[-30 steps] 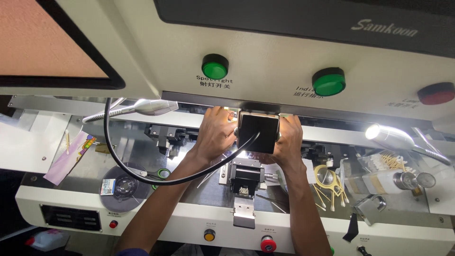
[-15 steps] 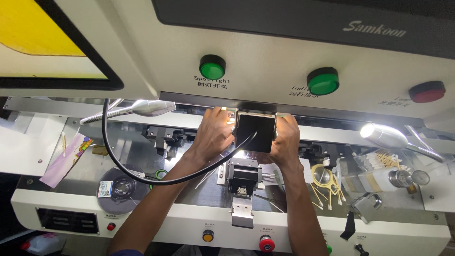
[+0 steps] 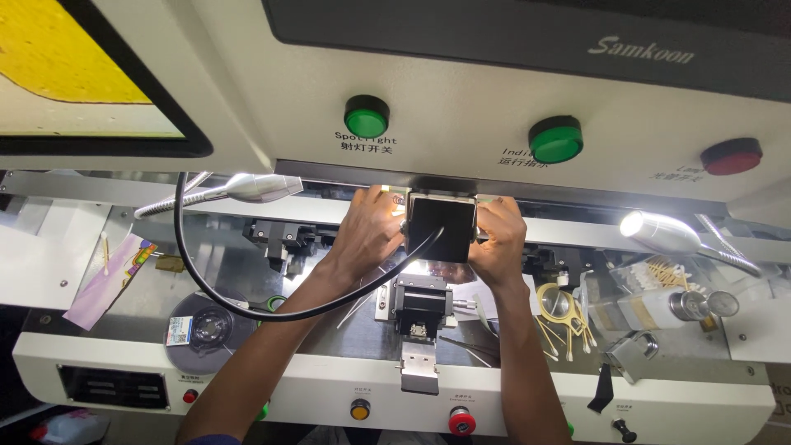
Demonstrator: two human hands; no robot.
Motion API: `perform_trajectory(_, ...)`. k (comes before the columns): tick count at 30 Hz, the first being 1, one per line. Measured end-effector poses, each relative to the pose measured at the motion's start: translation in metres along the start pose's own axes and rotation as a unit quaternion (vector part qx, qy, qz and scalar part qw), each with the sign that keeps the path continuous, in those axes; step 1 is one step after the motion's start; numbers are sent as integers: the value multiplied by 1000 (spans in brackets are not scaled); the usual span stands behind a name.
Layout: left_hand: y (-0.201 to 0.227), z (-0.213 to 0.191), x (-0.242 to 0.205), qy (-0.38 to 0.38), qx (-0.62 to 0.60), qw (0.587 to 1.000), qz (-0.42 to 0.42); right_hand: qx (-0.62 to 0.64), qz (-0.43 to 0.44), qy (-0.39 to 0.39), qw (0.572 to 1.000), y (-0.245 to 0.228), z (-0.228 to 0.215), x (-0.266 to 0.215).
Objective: Repairing an electronic component by aligning it in a bonding machine and operating controls
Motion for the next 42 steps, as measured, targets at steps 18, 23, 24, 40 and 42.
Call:
perform_trajectory(18,3,-46,-11,96,14,995,30,-102,-64,-189,974,43,33,-23)
perform_trajectory(23,3,-47,-12,91,16,995,28,-97,-68,-197,973,39,36,-22)
perform_trajectory(24,3,-46,-13,87,11,996,26,-95,-75,-185,975,20,32,-12)
perform_trajectory(40,7,-61,-19,67,-23,997,14,-76,-74,-116,988,-66,20,9)
perform_trajectory(42,7,-63,-20,64,-27,998,13,-58,-69,-113,990,-79,17,17)
Point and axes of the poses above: each hand's wrist, its own x-axis towards the middle knuckle, its own z-axis out of the palm, y = z × x, the point moved 10 cm from there along x, towards the middle knuckle, and after that the axes turned 2 degrees about x, right-handed, at the moved point
